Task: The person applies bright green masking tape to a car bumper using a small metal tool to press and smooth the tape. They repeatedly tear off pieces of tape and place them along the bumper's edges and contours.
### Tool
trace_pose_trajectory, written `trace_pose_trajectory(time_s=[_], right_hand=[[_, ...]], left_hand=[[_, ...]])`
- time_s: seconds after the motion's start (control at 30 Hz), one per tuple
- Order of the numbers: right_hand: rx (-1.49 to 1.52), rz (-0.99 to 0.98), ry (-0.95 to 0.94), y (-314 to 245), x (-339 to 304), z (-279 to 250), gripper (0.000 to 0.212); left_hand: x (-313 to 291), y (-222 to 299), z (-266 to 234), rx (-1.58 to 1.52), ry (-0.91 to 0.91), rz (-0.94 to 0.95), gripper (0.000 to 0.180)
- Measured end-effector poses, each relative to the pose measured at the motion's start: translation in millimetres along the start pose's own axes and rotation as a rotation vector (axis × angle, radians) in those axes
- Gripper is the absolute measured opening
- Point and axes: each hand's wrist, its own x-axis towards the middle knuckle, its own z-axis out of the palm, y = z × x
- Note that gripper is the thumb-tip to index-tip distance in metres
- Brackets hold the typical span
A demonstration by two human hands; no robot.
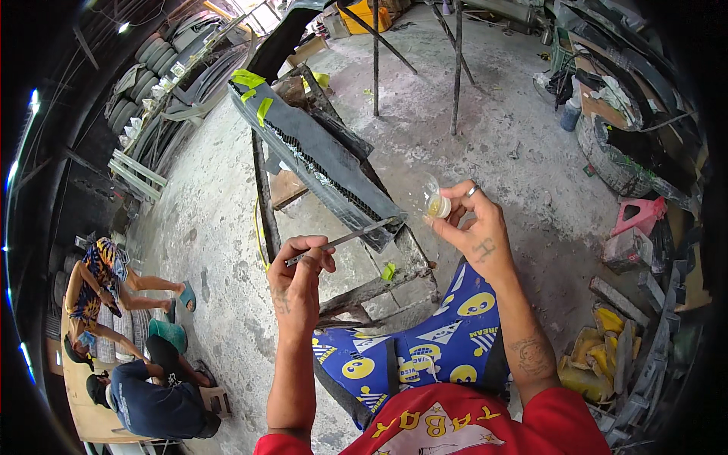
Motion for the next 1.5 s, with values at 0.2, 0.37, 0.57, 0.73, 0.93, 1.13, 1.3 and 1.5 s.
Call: trace_pose_trajectory(time_s=[0.2, 0.37, 0.57, 0.73, 0.93, 1.13, 1.3, 1.5], right_hand=[[-0.015, -0.001, 0.012, 4.6, -1.3, -2.9, 0.037], [-0.012, -0.005, 0.047, 8.7, -0.8, -4.1, 0.036], [-0.001, -0.002, 0.035, 14.2, -4.8, -4.2, 0.036], [0.061, 0.030, 0.065, 37.4, -6.8, -5.6, 0.034], [0.067, 0.163, -0.023, 39.5, -0.6, -4.1, 0.036], [0.060, 0.143, -0.033, 36.5, -4.8, -2.1, 0.036], [0.054, 0.086, -0.033, 35.4, -5.9, -1.4, 0.034], [0.047, 0.115, -0.030, 35.7, -7.8, -1.3, 0.034]], left_hand=[[-1.7, -0.3, 6.2, 0.119, -0.014, 0.019, 0.015], [-0.6, -3.0, 8.9, 0.120, -0.050, 0.053, 0.014], [0.4, -1.9, 9.8, 0.129, -0.048, 0.071, 0.013], [1.0, -0.9, 12.2, 0.148, -0.049, 0.062, 0.013], [2.1, -1.7, 13.9, 0.163, -0.055, 0.067, 0.014], [3.2, -1.2, 15.1, 0.173, -0.051, 0.045, 0.017], [3.6, 0.4, 16.1, 0.168, -0.062, 0.058, 0.017], [5.5, -1.9, 16.0, 0.166, -0.066, 0.051, 0.018]])
